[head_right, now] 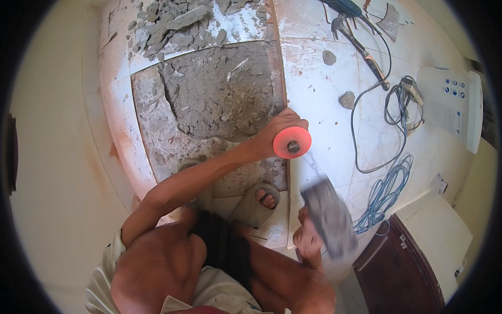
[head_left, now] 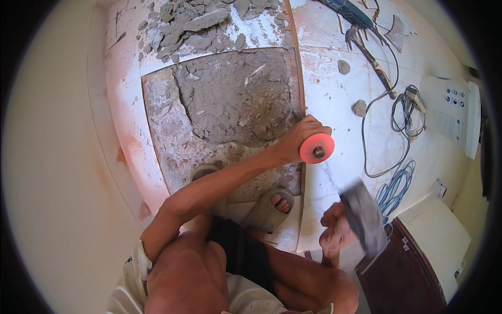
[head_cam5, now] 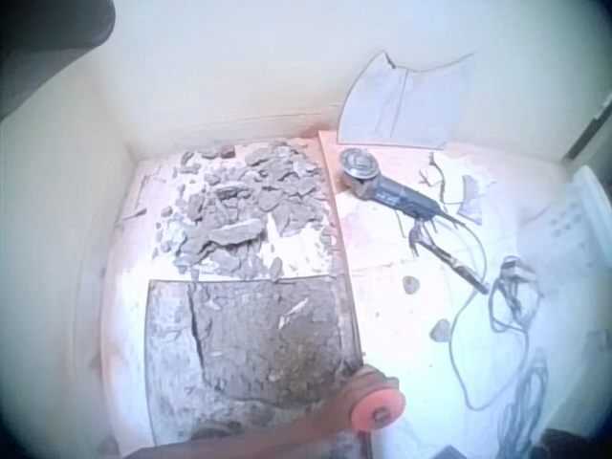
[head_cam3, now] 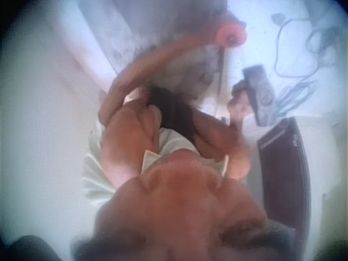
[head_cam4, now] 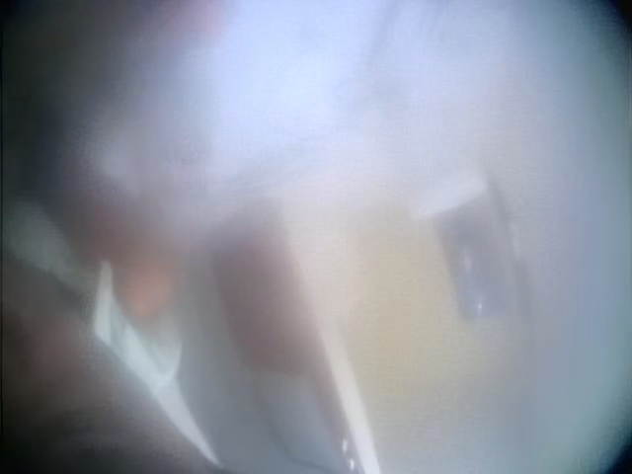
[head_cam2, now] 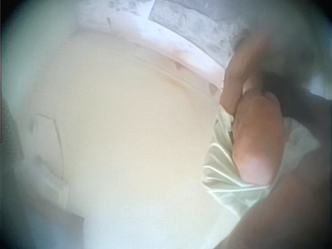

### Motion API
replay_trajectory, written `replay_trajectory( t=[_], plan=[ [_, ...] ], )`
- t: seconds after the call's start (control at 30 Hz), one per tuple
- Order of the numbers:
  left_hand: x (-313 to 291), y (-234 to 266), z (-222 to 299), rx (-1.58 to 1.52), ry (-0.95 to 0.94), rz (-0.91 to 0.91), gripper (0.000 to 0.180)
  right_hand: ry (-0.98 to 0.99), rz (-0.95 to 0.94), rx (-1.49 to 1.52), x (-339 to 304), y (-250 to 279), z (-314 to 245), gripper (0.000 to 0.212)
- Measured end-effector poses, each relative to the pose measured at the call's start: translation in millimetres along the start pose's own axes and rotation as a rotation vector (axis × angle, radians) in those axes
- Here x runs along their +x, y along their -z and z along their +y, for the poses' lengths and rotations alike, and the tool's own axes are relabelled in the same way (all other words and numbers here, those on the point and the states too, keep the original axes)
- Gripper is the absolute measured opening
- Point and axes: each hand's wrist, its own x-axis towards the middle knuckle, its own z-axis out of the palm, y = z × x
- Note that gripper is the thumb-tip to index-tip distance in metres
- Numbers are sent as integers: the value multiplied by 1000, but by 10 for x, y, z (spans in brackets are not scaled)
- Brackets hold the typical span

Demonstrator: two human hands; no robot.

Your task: The person uses a hammer and a chisel to break and remove tiles from a floor. They repeatedly strike the chisel to loosen the tiles and clear debris from the work area.

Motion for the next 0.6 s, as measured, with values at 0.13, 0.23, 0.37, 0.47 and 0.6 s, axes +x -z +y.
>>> replay_trajectory(
  t=[0.13,0.23,0.37,0.47,0.6],
  plan=[
    [10,-22,40,-13,53,38,30,134,-51,-261,297,-329,-50,24],
    [-17,47,22,16,39,61,26,-354,-106,-114,361,-351,-684,22],
    [-25,8,-34,17,35,-15,37,306,-141,-122,156,-2,-528,11],
    [7,-47,-1,-12,28,2,34,460,-86,-420,20,-57,276,11],
    [-52,35,-37,65,-31,66,23,-126,-16,-83,452,-282,-578,21]
  ],
)
